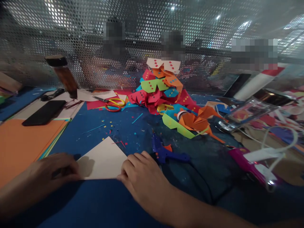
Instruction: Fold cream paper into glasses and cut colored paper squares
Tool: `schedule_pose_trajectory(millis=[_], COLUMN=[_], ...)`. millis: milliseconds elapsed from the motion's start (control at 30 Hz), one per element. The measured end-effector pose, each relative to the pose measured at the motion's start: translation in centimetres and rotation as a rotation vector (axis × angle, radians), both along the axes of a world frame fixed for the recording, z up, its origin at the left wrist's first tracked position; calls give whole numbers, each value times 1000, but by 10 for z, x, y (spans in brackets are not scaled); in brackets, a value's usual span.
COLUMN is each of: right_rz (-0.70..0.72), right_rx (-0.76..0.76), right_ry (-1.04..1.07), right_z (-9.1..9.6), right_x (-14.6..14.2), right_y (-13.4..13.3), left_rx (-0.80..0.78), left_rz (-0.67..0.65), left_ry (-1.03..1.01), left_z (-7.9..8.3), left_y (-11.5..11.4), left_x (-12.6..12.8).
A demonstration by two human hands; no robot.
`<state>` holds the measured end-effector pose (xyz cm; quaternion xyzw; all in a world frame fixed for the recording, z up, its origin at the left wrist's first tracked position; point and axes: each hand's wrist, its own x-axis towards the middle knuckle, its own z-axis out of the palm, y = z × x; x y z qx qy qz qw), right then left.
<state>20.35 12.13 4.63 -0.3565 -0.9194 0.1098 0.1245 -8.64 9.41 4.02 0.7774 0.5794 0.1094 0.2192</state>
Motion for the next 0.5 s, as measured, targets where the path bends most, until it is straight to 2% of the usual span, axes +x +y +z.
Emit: schedule_pose_trajectory(millis=[200, 500], right_rz=[-41, -59], right_rx=[35, 59], right_ry=[-7, -38], right_z=[-1, -1], right_x=[-1, -2], right_y=[0, 3], left_rx=[-94, -160], left_rz=[27, 64], left_ry=[23, 17], left_z=[12, 13], left_y=[4, 6], left_x=[-2, -16])
